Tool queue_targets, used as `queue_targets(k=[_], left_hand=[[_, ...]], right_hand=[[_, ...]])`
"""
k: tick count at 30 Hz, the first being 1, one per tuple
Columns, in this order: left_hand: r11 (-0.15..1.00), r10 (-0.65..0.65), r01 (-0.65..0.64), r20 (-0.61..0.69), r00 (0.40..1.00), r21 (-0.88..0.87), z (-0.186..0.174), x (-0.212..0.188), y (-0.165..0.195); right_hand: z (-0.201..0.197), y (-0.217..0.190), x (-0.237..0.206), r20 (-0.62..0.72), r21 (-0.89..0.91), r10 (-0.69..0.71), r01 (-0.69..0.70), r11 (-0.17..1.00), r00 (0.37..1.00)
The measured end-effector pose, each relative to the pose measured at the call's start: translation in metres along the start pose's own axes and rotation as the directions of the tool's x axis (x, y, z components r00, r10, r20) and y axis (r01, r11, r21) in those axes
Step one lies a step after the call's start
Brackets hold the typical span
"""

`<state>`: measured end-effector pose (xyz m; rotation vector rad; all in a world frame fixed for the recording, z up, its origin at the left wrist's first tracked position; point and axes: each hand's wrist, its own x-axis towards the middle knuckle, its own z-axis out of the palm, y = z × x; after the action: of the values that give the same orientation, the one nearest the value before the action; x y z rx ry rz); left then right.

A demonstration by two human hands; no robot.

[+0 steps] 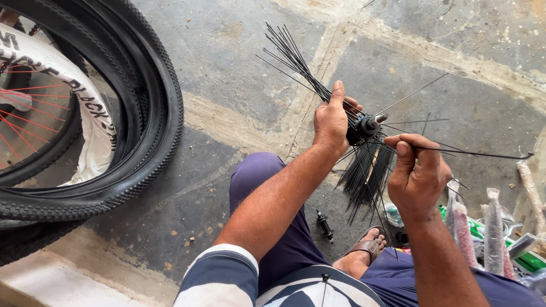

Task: The person sits on the floor and inserts multiple black spokes into the holes of a bicycle hub. They hold the hub in one hand and feed the spokes into the flange with the other, arranging them in a radial pattern.

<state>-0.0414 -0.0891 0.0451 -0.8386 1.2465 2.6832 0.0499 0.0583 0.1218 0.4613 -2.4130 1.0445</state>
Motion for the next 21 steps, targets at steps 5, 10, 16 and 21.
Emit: queue_targets(k=[5,10,16,21], left_hand=[[0.999,0.022,-0.022,-0.005,1.0,0.025,0.001,0.001,-0.001],[0.998,-0.002,0.005,-0.053,0.999,0.068,0.001,0.001,-0.002],[1.0,-0.019,0.02,-0.043,0.999,0.02,0.003,0.006,-0.004],[0.999,-0.026,0.024,-0.039,0.999,-0.042,0.007,0.012,-0.008]], right_hand=[[0.0,0.0,0.004,0.009,0.03,-0.009,0.009,1.0,1.0],[-0.004,0.001,0.012,0.047,0.067,0.004,-0.007,0.998,0.999],[-0.011,0.01,0.014,0.089,0.256,0.155,-0.173,0.951,0.984],[-0.014,0.012,0.013,0.07,0.301,0.138,-0.153,0.941,0.988]])
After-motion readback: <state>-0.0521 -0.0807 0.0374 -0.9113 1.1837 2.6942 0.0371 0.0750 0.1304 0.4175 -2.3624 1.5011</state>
